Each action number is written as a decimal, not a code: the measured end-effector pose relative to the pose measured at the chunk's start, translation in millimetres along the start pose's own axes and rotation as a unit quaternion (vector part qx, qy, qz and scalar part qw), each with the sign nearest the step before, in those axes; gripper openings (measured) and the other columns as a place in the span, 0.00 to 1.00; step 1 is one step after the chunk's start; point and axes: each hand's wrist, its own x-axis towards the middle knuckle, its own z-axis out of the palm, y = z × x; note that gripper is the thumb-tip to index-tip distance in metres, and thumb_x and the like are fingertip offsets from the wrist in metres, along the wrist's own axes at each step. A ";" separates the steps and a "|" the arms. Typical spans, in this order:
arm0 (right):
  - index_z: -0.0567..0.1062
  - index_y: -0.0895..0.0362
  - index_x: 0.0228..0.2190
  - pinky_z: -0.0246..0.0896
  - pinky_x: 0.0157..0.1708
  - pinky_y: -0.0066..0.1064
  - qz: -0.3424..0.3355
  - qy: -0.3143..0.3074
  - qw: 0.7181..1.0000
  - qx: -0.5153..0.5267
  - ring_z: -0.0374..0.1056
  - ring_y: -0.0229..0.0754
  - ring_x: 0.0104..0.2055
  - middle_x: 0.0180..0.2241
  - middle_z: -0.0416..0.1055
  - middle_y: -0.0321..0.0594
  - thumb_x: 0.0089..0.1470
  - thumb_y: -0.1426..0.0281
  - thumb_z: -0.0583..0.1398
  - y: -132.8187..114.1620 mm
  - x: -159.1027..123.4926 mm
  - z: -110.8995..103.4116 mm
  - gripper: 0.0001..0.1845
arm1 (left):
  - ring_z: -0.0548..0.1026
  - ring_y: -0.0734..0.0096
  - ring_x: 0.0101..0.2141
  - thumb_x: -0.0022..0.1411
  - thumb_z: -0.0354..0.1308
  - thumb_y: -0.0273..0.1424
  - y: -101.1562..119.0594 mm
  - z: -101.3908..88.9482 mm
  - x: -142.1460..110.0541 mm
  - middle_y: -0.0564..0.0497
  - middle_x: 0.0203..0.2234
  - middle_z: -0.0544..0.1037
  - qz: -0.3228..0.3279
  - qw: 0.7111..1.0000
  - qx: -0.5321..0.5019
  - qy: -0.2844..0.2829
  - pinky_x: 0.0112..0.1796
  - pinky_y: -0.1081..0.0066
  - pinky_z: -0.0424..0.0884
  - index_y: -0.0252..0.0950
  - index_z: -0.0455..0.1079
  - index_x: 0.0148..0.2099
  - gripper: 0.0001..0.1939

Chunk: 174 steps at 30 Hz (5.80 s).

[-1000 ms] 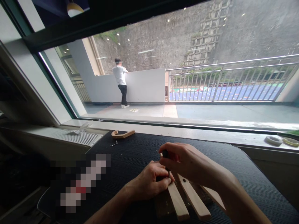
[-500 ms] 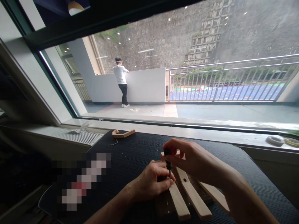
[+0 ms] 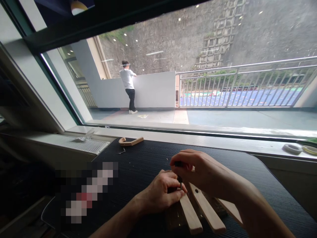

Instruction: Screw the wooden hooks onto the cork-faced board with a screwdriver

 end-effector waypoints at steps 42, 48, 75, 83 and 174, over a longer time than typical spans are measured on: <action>0.78 0.51 0.34 0.53 0.27 0.23 -0.004 -0.030 0.999 0.018 0.63 0.35 0.31 0.31 0.72 0.35 0.54 0.67 0.56 -9.8 -7.0 -6.0 0.11 | 0.71 0.69 0.37 0.61 0.54 0.30 7.3 -2.4 1.2 0.52 0.32 0.76 0.000 1.000 0.012 -0.001 0.37 0.73 0.65 0.33 0.74 0.29 0.11; 0.76 0.53 0.30 0.51 0.24 0.23 0.005 -0.023 1.000 0.000 0.59 0.33 0.26 0.25 0.69 0.32 0.55 0.66 0.55 -4.9 -1.9 0.0 0.10 | 0.71 0.70 0.35 0.61 0.54 0.32 5.9 -2.6 1.3 0.52 0.27 0.74 -0.003 1.000 0.019 -0.007 0.38 0.72 0.65 0.34 0.74 0.30 0.11; 0.74 0.52 0.37 0.51 0.24 0.24 0.018 0.024 0.999 -0.041 0.60 0.34 0.25 0.24 0.69 0.31 0.54 0.63 0.58 0.5 -1.4 2.3 0.10 | 0.71 0.69 0.36 0.63 0.53 0.33 4.5 0.3 1.1 0.51 0.30 0.76 -0.001 1.000 0.007 -0.004 0.42 0.70 0.64 0.35 0.76 0.34 0.11; 0.78 0.49 0.39 0.55 0.30 0.25 -0.021 -0.007 0.999 -0.028 0.65 0.36 0.32 0.31 0.72 0.35 0.59 0.65 0.53 -5.7 -2.2 1.1 0.13 | 0.70 0.70 0.35 0.62 0.54 0.33 4.9 -1.9 0.4 0.52 0.25 0.73 -0.002 1.000 0.025 0.004 0.35 0.74 0.63 0.33 0.72 0.27 0.14; 0.74 0.54 0.35 0.52 0.24 0.24 0.050 -0.014 0.997 0.056 0.62 0.34 0.26 0.24 0.70 0.32 0.55 0.64 0.56 5.4 -4.8 0.4 0.10 | 0.71 0.68 0.39 0.61 0.55 0.31 2.4 3.6 0.7 0.52 0.32 0.77 0.000 1.000 0.019 0.018 0.46 0.68 0.60 0.38 0.77 0.36 0.09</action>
